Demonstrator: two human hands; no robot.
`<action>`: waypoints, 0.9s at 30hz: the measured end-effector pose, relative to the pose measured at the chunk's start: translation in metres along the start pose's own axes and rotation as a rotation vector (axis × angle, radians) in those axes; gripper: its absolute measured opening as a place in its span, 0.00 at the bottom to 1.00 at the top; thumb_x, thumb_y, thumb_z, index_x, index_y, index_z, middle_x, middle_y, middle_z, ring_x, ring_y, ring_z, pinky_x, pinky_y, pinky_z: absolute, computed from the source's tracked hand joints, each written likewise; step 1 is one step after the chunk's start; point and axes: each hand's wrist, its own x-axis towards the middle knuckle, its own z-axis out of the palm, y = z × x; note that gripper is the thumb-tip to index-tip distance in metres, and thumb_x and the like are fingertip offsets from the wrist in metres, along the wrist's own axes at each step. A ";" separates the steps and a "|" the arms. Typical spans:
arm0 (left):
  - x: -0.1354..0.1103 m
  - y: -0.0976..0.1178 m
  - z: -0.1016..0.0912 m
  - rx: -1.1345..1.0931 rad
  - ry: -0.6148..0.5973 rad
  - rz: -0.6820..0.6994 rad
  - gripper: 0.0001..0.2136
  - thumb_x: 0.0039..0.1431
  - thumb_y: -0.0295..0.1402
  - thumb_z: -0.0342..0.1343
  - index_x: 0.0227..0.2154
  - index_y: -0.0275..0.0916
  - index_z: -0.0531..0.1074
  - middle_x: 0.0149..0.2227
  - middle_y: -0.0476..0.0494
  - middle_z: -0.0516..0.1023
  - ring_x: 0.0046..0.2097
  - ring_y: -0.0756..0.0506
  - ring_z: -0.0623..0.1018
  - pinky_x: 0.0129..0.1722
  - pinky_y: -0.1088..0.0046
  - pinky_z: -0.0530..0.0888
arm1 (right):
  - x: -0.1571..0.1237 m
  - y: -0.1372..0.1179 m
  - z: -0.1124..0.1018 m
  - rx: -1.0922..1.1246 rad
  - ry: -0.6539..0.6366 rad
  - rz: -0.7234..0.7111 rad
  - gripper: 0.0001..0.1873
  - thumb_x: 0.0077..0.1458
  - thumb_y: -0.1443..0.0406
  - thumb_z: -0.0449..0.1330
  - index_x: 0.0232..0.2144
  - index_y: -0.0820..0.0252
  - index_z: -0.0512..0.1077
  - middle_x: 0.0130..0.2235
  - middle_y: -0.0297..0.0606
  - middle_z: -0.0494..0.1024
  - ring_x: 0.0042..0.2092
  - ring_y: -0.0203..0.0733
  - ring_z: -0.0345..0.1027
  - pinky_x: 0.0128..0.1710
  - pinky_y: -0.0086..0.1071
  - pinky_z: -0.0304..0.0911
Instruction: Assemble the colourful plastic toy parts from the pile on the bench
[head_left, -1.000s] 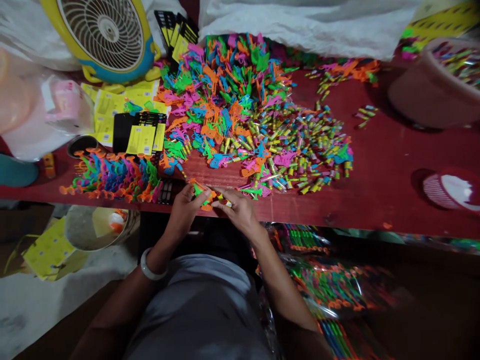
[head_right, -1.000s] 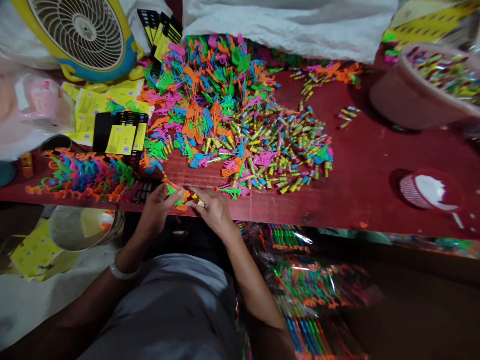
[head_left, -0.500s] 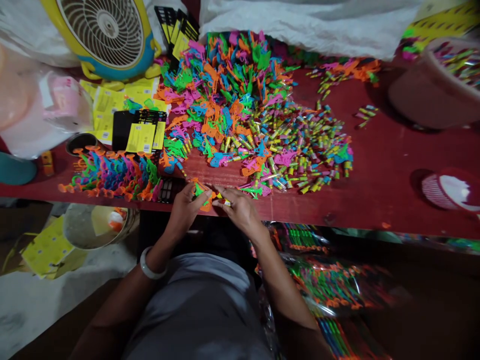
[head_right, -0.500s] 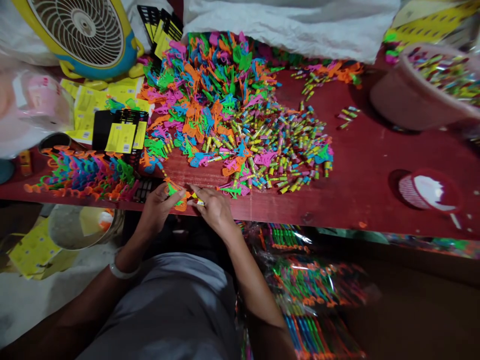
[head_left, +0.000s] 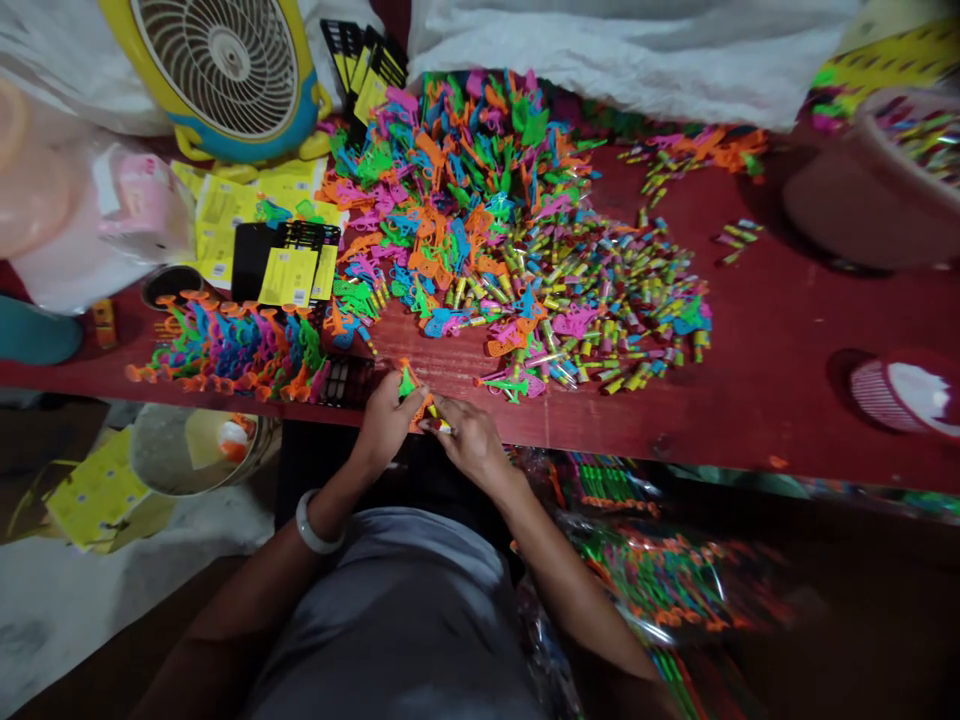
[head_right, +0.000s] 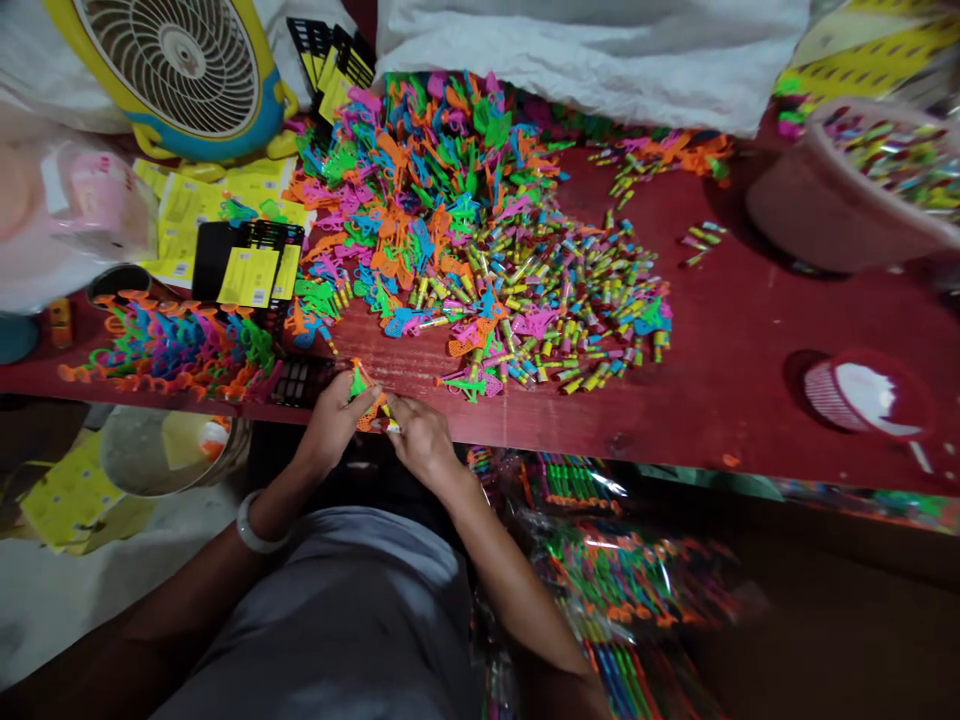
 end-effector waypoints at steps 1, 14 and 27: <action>0.002 0.001 0.000 0.025 -0.015 0.016 0.10 0.61 0.41 0.55 0.34 0.39 0.69 0.31 0.48 0.75 0.33 0.47 0.75 0.36 0.71 0.73 | 0.000 0.005 -0.003 0.007 0.038 0.005 0.18 0.64 0.67 0.56 0.55 0.55 0.74 0.40 0.44 0.82 0.42 0.47 0.77 0.43 0.38 0.74; 0.077 -0.011 -0.013 0.750 0.190 0.234 0.22 0.60 0.31 0.58 0.57 0.33 0.71 0.69 0.23 0.58 0.71 0.25 0.55 0.69 0.40 0.51 | 0.030 0.038 -0.037 -0.069 0.469 0.165 0.22 0.63 0.66 0.53 0.58 0.54 0.72 0.44 0.45 0.73 0.44 0.48 0.71 0.47 0.45 0.73; -0.003 -0.036 0.007 0.525 0.004 0.461 0.15 0.68 0.25 0.45 0.51 0.38 0.73 0.61 0.35 0.73 0.65 0.41 0.68 0.66 0.56 0.66 | 0.077 0.027 0.008 0.053 0.231 0.307 0.13 0.63 0.58 0.60 0.43 0.62 0.75 0.42 0.49 0.79 0.44 0.49 0.73 0.45 0.40 0.67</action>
